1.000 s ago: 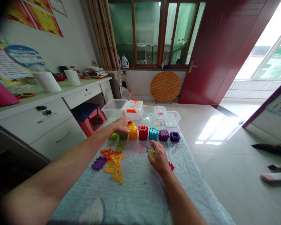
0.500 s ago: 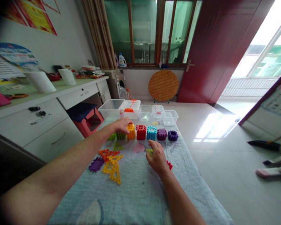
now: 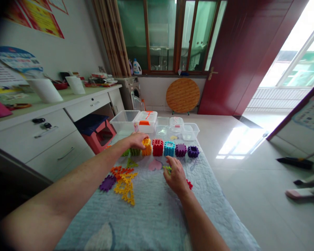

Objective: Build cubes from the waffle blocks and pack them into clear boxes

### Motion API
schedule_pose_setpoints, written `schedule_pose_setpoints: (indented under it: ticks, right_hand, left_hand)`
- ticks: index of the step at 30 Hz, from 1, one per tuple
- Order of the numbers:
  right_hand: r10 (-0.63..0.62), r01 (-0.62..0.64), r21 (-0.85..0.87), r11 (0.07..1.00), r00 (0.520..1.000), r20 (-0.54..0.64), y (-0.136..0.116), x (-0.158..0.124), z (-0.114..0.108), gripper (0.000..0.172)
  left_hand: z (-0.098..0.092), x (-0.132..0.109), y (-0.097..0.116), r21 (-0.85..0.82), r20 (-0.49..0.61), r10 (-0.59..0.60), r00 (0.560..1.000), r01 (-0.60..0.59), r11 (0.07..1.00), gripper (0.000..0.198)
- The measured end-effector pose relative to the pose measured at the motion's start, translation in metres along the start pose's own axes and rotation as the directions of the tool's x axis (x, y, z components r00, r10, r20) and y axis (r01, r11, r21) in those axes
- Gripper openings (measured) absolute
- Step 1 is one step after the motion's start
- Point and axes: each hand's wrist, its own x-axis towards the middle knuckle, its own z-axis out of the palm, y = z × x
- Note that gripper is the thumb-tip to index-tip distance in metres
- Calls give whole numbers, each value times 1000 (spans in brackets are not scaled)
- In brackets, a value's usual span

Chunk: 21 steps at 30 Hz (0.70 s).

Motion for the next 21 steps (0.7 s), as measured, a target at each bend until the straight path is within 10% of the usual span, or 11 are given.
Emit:
schedule_pose_setpoints:
  ticks: [7, 13, 21]
  right_hand:
    - [11, -11, -14, 1000, 1000, -5, 2, 1, -2, 43]
    - [16, -16, -4, 1000, 1000, -12, 3, 0, -1, 43]
    - [13, -13, 1, 1000, 1000, -22, 2, -1, 1, 40]
  left_hand:
    - [0, -16, -2, -13, -197, 53, 979, -56, 998, 74]
    - [16, -88, -4, -129, -496, 93, 863, -179, 975, 52]
    - [71, -186, -11, -341, -212, 82, 974, -152, 928, 32]
